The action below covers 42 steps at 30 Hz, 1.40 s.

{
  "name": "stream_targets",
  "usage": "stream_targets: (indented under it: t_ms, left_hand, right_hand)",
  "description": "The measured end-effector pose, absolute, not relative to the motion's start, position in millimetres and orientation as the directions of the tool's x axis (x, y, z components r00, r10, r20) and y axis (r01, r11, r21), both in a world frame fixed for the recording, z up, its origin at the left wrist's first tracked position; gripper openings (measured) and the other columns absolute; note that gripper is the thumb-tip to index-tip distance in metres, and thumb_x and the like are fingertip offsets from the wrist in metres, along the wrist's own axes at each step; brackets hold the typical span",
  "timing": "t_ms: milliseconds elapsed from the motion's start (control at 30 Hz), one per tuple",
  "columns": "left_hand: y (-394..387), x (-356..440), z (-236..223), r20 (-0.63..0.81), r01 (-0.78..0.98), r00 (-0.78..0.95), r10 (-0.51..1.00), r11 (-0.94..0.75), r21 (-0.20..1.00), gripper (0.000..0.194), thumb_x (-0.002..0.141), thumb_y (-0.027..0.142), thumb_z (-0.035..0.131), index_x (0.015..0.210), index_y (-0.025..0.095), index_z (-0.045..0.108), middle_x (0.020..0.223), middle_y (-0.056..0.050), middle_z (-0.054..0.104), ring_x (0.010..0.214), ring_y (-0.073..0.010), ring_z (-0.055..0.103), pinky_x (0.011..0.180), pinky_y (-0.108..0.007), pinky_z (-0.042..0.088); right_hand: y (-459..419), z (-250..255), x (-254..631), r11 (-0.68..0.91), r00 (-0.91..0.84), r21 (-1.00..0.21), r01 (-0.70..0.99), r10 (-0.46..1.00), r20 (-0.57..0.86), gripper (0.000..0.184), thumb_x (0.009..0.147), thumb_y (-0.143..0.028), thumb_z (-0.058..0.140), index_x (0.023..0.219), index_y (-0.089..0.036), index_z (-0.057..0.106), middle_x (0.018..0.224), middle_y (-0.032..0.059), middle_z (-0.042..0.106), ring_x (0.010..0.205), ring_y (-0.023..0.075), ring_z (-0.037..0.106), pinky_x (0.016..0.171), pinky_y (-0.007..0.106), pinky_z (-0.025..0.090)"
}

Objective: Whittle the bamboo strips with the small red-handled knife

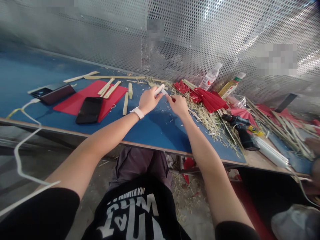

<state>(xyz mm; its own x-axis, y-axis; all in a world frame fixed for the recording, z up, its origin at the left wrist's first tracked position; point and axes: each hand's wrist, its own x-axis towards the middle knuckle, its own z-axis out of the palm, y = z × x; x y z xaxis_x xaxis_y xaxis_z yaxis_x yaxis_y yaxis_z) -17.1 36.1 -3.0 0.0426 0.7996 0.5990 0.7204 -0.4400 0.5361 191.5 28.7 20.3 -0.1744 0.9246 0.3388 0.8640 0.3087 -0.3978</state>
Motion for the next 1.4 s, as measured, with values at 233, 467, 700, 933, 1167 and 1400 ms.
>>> stream_targets:
  t_ms: [233, 467, 700, 933, 1167, 1400]
  left_hand:
    - [35.9, -15.9, -2.6, 0.603, 0.719, 0.016, 0.797, -0.428, 0.547, 0.041, 0.111, 0.067, 0.067, 0.108, 0.026, 0.072, 0.078, -0.009, 0.074, 0.088, -0.0307, 0.077, 0.073, -0.037, 0.051]
    - [30.6, -13.6, 0.8, 0.588, 0.685, 0.074, 0.805, -0.470, 0.557, 0.040, 0.113, 0.062, 0.065, 0.124, 0.024, 0.071, 0.090, -0.012, 0.081, 0.086, -0.0286, 0.077, 0.079, -0.039, 0.055]
    - [33.4, -15.5, -1.1, 0.587, 0.686, 0.089, 0.805, -0.477, 0.549, 0.042, 0.111, 0.066, 0.069, 0.120, 0.026, 0.071, 0.088, -0.011, 0.081, 0.084, -0.0293, 0.078, 0.077, -0.039, 0.055]
    - [36.7, -16.8, -4.2, 0.591, 0.699, 0.059, 0.804, -0.456, 0.551, 0.047, 0.106, 0.071, 0.075, 0.118, 0.026, 0.072, 0.088, -0.011, 0.081, 0.089, -0.0318, 0.079, 0.078, -0.039, 0.057]
    - [39.6, -15.9, -7.8, 0.605, 0.714, 0.038, 0.795, -0.445, 0.541, 0.048, 0.099, 0.068, 0.085, 0.116, 0.025, 0.070, 0.089, -0.011, 0.081, 0.090, -0.0311, 0.078, 0.076, -0.038, 0.054]
    - [34.3, -14.8, -3.3, 0.614, 0.696, 0.045, 0.788, -0.465, 0.547, 0.049, 0.103, 0.068, 0.079, 0.126, 0.025, 0.072, 0.094, -0.012, 0.083, 0.096, -0.0324, 0.079, 0.079, -0.039, 0.056]
  right_hand:
    - [25.7, 24.1, 193.3, 0.311, -0.166, -0.371, 0.875, 0.913, 0.374, 0.060, 0.123, -0.062, 0.052, 0.083, -0.024, 0.075, 0.083, 0.0118, 0.076, 0.086, 0.0297, 0.071, 0.077, 0.038, 0.043]
    - [19.5, 31.0, 198.6, 0.314, -0.191, -0.353, 0.881, 0.920, 0.342, 0.054, 0.122, -0.058, 0.058, 0.081, -0.025, 0.072, 0.085, 0.0123, 0.076, 0.087, 0.0296, 0.070, 0.077, 0.038, 0.040]
    - [23.4, 28.7, 201.3, 0.336, -0.214, -0.348, 0.875, 0.914, 0.343, 0.056, 0.122, -0.060, 0.056, 0.083, -0.025, 0.076, 0.085, 0.0125, 0.079, 0.087, 0.0301, 0.072, 0.077, 0.038, 0.042]
    - [23.5, 28.0, 201.4, 0.346, -0.224, -0.351, 0.870, 0.912, 0.345, 0.058, 0.121, -0.063, 0.056, 0.085, -0.024, 0.079, 0.088, 0.0142, 0.080, 0.092, 0.0319, 0.074, 0.078, 0.038, 0.044]
    - [24.6, 27.1, 200.7, 0.355, -0.247, -0.349, 0.867, 0.916, 0.317, 0.056, 0.125, -0.058, 0.050, 0.092, -0.023, 0.079, 0.093, 0.0134, 0.082, 0.092, 0.0308, 0.075, 0.078, 0.037, 0.042]
    - [23.4, 27.3, 198.4, 0.365, -0.260, -0.368, 0.855, 0.916, 0.305, 0.053, 0.126, -0.053, 0.047, 0.098, -0.023, 0.081, 0.097, 0.0138, 0.083, 0.096, 0.0318, 0.076, 0.081, 0.037, 0.044]
